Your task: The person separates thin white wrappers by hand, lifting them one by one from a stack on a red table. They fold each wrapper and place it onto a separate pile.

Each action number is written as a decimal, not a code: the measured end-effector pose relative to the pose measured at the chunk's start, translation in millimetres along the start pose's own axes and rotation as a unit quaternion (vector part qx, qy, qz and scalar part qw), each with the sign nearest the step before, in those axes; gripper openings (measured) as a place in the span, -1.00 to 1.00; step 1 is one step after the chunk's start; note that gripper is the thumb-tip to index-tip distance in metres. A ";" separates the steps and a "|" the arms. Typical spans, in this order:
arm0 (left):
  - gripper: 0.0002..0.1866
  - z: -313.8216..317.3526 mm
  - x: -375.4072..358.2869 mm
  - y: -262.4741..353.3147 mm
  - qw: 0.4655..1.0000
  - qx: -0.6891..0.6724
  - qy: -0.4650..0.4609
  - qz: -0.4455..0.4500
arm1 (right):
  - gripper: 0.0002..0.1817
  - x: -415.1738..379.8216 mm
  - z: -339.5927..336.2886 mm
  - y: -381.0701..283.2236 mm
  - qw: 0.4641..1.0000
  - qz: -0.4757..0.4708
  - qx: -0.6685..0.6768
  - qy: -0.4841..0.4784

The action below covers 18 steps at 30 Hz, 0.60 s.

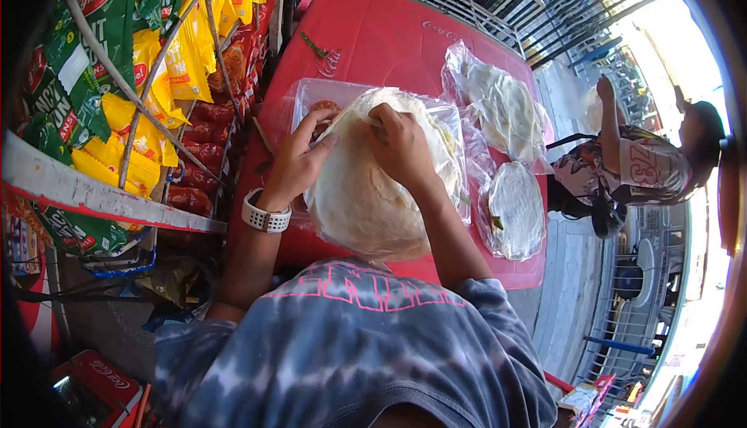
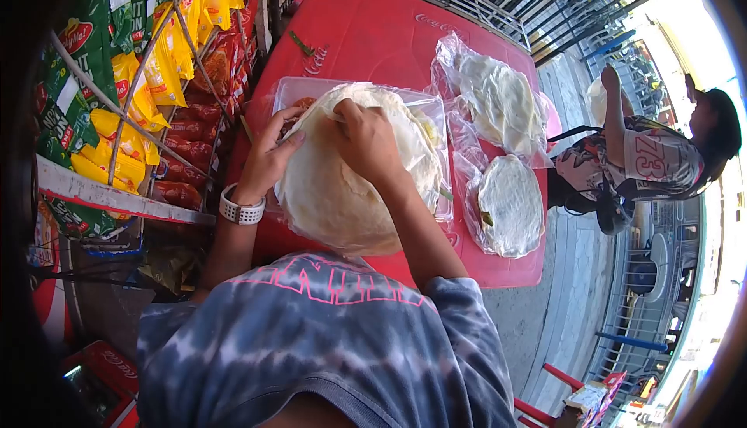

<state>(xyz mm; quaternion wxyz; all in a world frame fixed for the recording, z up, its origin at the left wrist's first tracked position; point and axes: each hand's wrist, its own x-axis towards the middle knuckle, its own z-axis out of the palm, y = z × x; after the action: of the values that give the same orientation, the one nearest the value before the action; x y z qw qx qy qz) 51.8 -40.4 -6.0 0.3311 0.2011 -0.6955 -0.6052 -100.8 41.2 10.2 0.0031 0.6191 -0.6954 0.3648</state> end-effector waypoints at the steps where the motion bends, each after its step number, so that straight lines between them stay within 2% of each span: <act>1: -0.67 0.5 -0.7 -0.5 1.000 0.004 0.009 0.005 | -0.69 0.4 -1.8 -0.9 0.999 0.046 0.002 -0.026; 4: -0.67 2.6 -4.2 5.6 0.997 0.067 0.021 -0.018 | -0.66 7.1 -11.0 -8.3 0.978 0.178 0.007 -0.108; 5: -0.67 2.0 -3.7 4.9 0.998 0.061 0.020 -0.015 | -0.66 8.2 -17.2 -6.3 0.979 0.171 0.013 -0.112; 8: -0.66 0.3 -3.1 -2.1 0.999 0.043 0.023 -0.006 | -0.65 6.1 -19.6 10.8 0.990 0.137 0.027 -0.034; 10: -0.66 0.4 -2.0 -10.0 0.999 0.031 0.034 0.004 | -0.73 4.3 -25.3 22.7 0.982 0.189 0.016 0.013; 12: -0.66 -0.4 -2.8 -17.4 0.999 0.004 0.036 -0.012 | -0.71 -2.5 -41.6 29.5 0.965 0.259 -0.004 0.048; 14: -0.66 -1.6 -3.2 -18.3 0.999 -0.018 0.037 -0.026 | -0.68 -20.4 -49.4 54.4 0.956 0.271 0.016 0.113; 18: -0.67 -1.1 -3.0 -14.5 0.998 -0.037 0.037 -0.037 | -0.64 -52.1 -62.0 78.8 0.928 0.330 0.005 0.172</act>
<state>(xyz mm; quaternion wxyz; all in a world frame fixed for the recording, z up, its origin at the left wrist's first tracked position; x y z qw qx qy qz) 52.9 -41.8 -20.8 0.3416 0.2365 -0.6518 -0.6345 -184.4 115.0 -7.8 -0.0005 0.2823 -0.8474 0.4496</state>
